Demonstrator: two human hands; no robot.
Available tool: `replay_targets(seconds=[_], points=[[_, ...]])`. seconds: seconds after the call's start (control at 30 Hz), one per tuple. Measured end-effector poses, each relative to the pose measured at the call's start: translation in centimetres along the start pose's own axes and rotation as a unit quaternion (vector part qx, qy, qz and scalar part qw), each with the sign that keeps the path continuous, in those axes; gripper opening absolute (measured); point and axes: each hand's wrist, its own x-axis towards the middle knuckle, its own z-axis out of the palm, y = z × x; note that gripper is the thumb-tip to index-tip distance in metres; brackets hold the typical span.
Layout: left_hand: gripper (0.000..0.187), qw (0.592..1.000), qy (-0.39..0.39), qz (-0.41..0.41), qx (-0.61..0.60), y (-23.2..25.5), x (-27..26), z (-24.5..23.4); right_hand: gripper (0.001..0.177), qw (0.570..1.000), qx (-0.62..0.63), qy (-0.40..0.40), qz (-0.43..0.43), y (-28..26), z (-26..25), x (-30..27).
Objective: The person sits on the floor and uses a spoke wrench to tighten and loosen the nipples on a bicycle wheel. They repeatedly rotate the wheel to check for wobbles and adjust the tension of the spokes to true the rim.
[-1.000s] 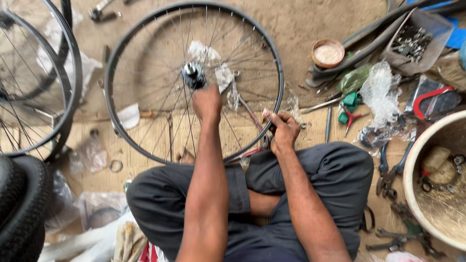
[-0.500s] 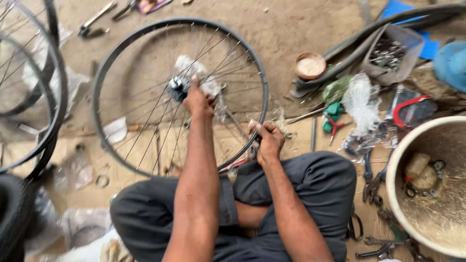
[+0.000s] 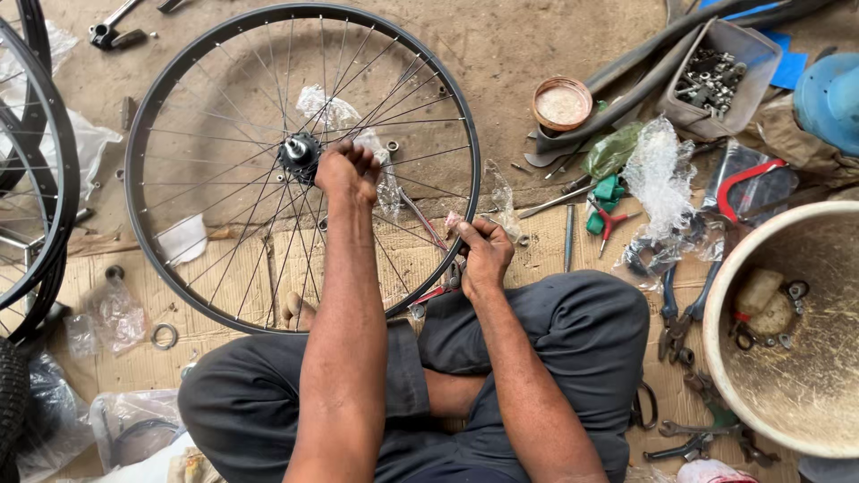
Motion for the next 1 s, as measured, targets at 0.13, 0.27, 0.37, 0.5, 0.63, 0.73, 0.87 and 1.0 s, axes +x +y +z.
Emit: replay_targets(seconds=[0.13,0.27,0.37,0.5,0.63,0.73,0.87,1.0], points=[[0.024,0.995,-0.053,0.008,-0.084,0.0,-0.3,0.0,0.014,0.999,0.009,-0.04,-0.01,0.6,0.0,0.0],[0.023,0.969,-0.224,-0.01,-0.103,-0.6,-0.3,-3.0,0.013,0.999,-0.005,-0.037,0.017,1.7,-0.6,0.3],[0.018,0.982,-0.188,0.015,0.025,-1.8,-2.4,-6.5,0.012,0.999,-0.001,-0.042,0.013,1.7,-0.2,0.7],[0.023,0.987,-0.155,0.035,-0.034,-1.2,-5.4,-7.9,0.012,0.999,-0.011,-0.042,0.015,1.2,-0.2,0.2],[0.04,0.991,-0.097,0.09,-0.01,0.4,-6.2,-6.4,0.013,0.999,-0.037,-0.03,0.018,0.6,0.2,0.1],[0.042,0.996,-0.037,0.079,0.021,1.6,-4.7,-4.3,0.012,0.999,-0.02,-0.035,0.018,0.5,0.3,0.0],[0.015,0.994,0.003,0.054,0.096,1.6,-1.7,-2.7,0.012,0.999,-0.025,-0.031,0.015,0.8,0.1,0.3],[0.011,0.981,-0.003,0.066,0.182,1.4,-1.0,-2.9,0.013,0.999,-0.012,-0.04,0.016,1.0,0.2,0.2]])
